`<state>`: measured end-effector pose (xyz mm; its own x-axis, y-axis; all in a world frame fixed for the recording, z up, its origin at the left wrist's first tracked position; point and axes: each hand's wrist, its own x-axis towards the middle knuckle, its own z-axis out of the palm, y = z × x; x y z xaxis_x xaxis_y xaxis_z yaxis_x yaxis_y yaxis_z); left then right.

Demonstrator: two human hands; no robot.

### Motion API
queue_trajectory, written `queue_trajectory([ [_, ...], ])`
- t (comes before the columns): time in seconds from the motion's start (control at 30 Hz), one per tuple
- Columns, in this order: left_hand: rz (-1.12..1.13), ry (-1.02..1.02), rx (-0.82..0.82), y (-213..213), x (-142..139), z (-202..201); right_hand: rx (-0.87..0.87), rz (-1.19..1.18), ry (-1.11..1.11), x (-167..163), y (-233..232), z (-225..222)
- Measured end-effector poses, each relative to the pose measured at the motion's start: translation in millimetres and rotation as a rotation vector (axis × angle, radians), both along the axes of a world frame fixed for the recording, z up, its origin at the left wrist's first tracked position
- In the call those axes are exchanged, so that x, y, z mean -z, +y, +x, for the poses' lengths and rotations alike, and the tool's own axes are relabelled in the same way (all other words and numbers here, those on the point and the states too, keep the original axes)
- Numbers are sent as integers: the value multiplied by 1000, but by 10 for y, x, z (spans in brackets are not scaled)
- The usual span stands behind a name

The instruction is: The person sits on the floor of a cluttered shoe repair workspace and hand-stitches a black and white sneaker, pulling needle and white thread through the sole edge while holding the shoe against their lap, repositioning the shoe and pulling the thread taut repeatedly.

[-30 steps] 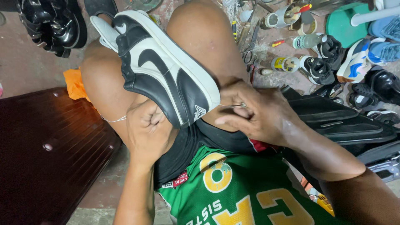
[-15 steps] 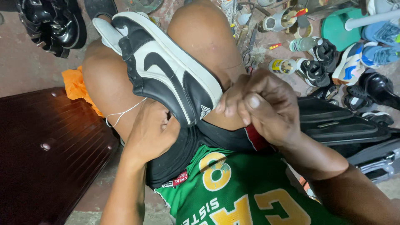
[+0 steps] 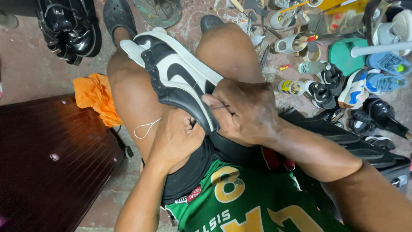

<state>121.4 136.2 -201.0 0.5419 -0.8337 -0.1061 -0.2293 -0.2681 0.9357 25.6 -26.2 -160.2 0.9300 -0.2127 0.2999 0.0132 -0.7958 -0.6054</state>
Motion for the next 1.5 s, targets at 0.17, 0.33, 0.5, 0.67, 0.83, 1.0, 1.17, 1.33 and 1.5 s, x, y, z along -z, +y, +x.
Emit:
queue_trajectory([
  [0.17,-32,140,-95,58,36,-117,79,180,-6,255,46,-266],
  [0.33,-22,64,-111,166,200,-279,10,1136,-232,524,-31,-538],
  [0.5,7,-9,-127,188,98,-361,-79,1309,-220,521,-93,-699],
  [0.67,-187,549,-109,275,-93,-319,57,1130,-233,286,-311,-847],
  [0.83,-102,512,-152,268,15,-417,257,659,103,26,-529,-1046],
  [1.0,-188,402,-103,259,100,-422,22,166,253,-84,-438,-1152],
  [1.17,-178,377,-102,281,121,-415,38,240,397,-122,-287,-1117],
  [1.33,-137,364,-124,312,154,-439,-48,123,227,-163,-234,-1016],
  [1.5,-85,369,-132,335,147,-431,-63,55,241,-226,-184,-941],
])
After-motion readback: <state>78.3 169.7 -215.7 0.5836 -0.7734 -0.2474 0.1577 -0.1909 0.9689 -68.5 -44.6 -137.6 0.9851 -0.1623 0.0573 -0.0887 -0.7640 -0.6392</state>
